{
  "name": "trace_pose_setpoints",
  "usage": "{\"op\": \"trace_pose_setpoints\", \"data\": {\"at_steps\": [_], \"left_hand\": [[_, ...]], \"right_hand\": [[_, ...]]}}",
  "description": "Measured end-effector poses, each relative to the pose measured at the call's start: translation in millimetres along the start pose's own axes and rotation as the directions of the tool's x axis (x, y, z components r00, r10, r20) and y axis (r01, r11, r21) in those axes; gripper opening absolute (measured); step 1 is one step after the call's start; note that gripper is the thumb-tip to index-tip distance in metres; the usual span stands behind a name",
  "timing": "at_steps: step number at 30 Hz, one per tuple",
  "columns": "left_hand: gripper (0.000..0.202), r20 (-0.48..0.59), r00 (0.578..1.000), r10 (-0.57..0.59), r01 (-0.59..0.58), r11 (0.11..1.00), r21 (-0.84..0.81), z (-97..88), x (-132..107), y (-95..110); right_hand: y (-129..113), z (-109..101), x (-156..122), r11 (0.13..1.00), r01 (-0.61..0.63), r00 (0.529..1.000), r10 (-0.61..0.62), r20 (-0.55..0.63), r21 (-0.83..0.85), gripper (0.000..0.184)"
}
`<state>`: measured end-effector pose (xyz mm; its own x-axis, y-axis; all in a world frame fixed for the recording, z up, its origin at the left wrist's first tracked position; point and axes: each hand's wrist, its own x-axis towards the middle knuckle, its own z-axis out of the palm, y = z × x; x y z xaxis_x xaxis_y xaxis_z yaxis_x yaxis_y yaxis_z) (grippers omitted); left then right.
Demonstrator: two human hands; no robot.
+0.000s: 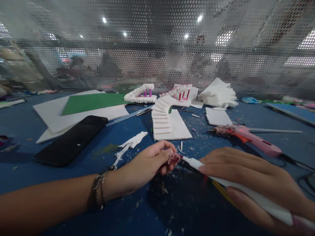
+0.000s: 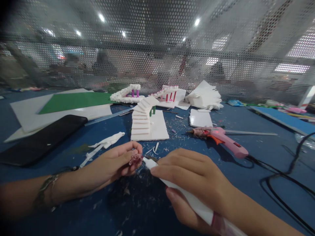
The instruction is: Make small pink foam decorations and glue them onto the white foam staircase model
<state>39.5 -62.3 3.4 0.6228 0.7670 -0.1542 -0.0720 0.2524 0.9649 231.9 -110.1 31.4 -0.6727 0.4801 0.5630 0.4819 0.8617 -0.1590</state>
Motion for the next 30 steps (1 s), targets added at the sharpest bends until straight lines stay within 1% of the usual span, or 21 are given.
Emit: {"op": "trace_pose_setpoints", "data": {"at_steps": [4, 8, 11, 13, 15, 19, 22, 27, 30], "left_hand": [[0.009, -0.008, 1.000, -0.004, 0.004, 1.000, -0.011, 0.7, -0.6, 0.3], [0.009, -0.018, 1.000, 0.004, -0.005, 1.000, -0.016, 1.3, -1.1, 1.2], [0.010, -0.010, 1.000, 0.006, -0.006, 1.000, 0.000, 0.9, -0.6, 1.4], [0.011, -0.005, 1.000, 0.005, -0.004, 1.000, 0.008, 0.4, 0.0, 1.4], [0.011, -0.003, 1.000, 0.004, -0.004, 1.000, 0.006, 0.1, 0.4, 1.2], [0.010, -0.010, 1.000, 0.007, -0.007, 1.000, 0.005, -0.2, -0.2, 0.2], [0.010, 0.001, 1.000, 0.009, -0.009, 1.000, 0.002, -0.4, -0.8, -0.3], [0.011, -0.009, 1.000, -0.005, 0.006, 1.000, 0.008, -0.1, -0.9, 0.7], [0.011, 0.003, 1.000, -0.001, 0.001, 1.000, 0.017, -0.4, -0.4, 0.2]], "right_hand": [[-0.5, -2.8, 1.3, 1.000, 0.004, 1.000, -0.004, 0.023, -0.009, 0.033], [1.1, -0.3, -1.3, 1.000, 0.018, 0.999, -0.018, 0.032, 0.000, 0.032], [2.0, 3.4, -3.7, 1.000, -0.001, 1.000, 0.001, 0.004, 0.016, 0.031], [1.9, 4.9, -4.2, 0.999, -0.007, 1.000, 0.008, -0.026, 0.037, 0.033], [1.3, 5.2, -3.9, 0.999, -0.005, 1.000, 0.006, -0.031, 0.047, 0.035], [0.7, 3.8, -3.2, 1.000, 0.016, 1.000, -0.016, 0.006, 0.005, 0.033], [0.8, 2.8, -3.1, 1.000, 0.009, 1.000, -0.009, 0.012, -0.010, 0.032], [0.8, 3.1, -2.8, 0.998, 0.020, 1.000, -0.020, 0.004, -0.058, 0.031], [0.2, 3.5, -3.9, 0.999, -0.002, 1.000, 0.002, -0.009, -0.039, 0.032]]}}
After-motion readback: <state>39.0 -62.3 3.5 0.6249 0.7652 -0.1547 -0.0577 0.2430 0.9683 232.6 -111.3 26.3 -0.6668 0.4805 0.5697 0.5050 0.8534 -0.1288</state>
